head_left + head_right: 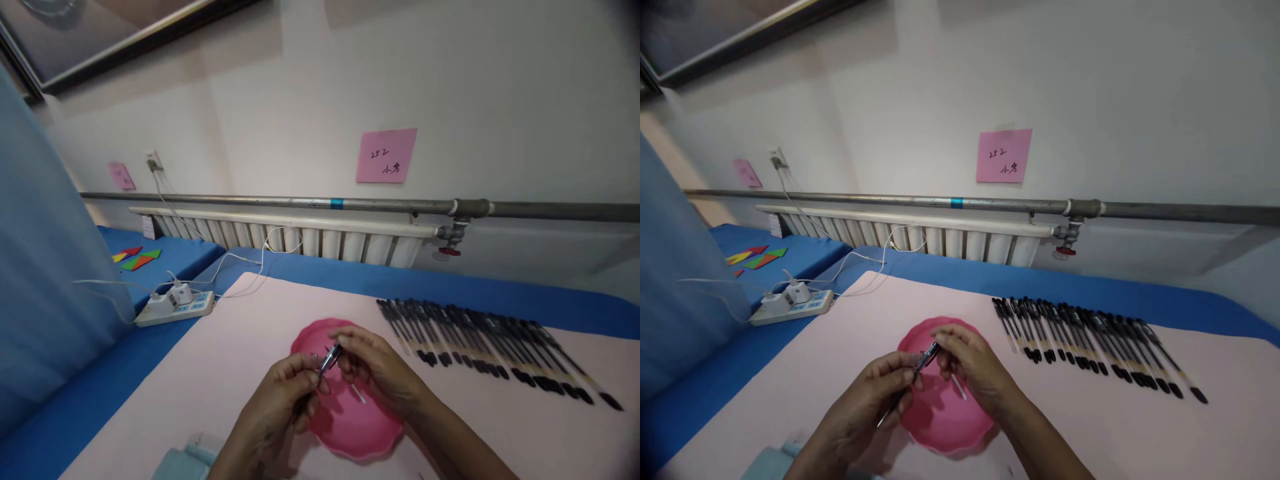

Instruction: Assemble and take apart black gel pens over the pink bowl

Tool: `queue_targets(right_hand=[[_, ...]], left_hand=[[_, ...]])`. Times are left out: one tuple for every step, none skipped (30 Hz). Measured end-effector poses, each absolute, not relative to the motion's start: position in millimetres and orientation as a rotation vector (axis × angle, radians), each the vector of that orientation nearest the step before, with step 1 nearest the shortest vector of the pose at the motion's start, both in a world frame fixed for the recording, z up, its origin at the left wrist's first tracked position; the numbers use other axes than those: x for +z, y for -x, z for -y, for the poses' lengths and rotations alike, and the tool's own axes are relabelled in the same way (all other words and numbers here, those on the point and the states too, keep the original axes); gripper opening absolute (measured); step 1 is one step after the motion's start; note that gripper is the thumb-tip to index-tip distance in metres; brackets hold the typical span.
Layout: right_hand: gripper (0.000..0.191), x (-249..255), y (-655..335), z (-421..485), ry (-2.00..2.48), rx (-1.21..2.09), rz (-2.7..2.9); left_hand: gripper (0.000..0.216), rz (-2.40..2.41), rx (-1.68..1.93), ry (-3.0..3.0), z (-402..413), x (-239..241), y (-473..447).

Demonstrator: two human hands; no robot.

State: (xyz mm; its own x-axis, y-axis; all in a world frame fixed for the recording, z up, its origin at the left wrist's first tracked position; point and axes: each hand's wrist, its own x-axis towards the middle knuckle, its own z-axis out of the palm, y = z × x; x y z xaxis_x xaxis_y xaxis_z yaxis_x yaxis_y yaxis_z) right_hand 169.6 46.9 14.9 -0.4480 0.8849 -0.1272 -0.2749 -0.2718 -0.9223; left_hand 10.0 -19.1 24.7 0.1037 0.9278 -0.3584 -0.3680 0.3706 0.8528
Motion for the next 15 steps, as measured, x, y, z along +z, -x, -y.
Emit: queue_targets(right_hand=[[0.026, 16.3, -171.1, -48.5, 0.864, 1.771, 1.092], [0.028, 18.1, -173.0, -50.2, 0.876, 1.710, 1.048], [0.029, 20.5, -175.2, -51.7, 0.888, 1.654, 1.018], [0.029, 23.3, -177.3, -52.7, 0.900, 1.608, 1.009], [0.028, 26.5, -179.0, -53.0, 0.915, 1.574, 1.026], [0.028, 29.9, -180.1, -52.3, 0.930, 1.549, 1.066], [0.028, 33.3, -180.5, -50.3, 0.946, 1.526, 1.125], [0.029, 36.5, -180.1, -47.2, 0.964, 1.502, 1.193], [0.029, 39.3, -179.3, -42.9, 0.984, 1.474, 1.265], [0.029, 41.4, -178.4, -37.6, 1.004, 1.443, 1.329], [0.029, 42.3, -177.8, -31.5, 1.026, 1.417, 1.384], [0.029, 41.9, -178.0, -24.8, 1.048, 1.393, 1.426], [0.029, 40.0, -179.5, -17.8, 1.074, 1.365, 1.450], [0.028, 36.4, -182.5, -10.7, 1.108, 1.334, 1.471], [0.029, 31.1, -187.3, -3.6, 1.144, 1.296, 1.483]], left_hand=[[0.029, -1.045, 1.082, -0.640, 18.4, 24.5, -11.1], [0.028, -1.033, 1.093, -0.612, 17.7, 24.1, -12.0], [0.027, -1.019, 1.105, -0.589, 17.0, 23.6, -12.9], [0.026, -0.999, 1.121, -0.569, 16.2, 22.8, -13.5], [0.024, -0.973, 1.136, -0.553, 15.4, 22.0, -13.8], [0.022, -0.939, 1.155, -0.545, 14.4, 21.2, -13.9], [0.022, -0.904, 1.171, -0.539, 13.4, 20.5, -13.5], [0.022, -0.870, 1.189, -0.529, 12.4, 20.2, -12.9], [0.023, -0.839, 1.205, -0.514, 11.5, 20.2, -12.1], [0.025, -0.811, 1.217, -0.498, 10.7, 20.6, -11.2], [0.026, -0.787, 1.229, -0.482, 10.2, 21.2, -10.4], [0.025, -0.766, 1.242, -0.465, 10.1, 22.1, -9.7], [0.024, -0.747, 1.254, -0.451, 10.2, 22.9, -9.4], [0.023, -0.730, 1.266, -0.443, 10.6, 23.6, -9.3], [0.022, -0.715, 1.277, -0.442, 11.2, 24.2, -9.6]])
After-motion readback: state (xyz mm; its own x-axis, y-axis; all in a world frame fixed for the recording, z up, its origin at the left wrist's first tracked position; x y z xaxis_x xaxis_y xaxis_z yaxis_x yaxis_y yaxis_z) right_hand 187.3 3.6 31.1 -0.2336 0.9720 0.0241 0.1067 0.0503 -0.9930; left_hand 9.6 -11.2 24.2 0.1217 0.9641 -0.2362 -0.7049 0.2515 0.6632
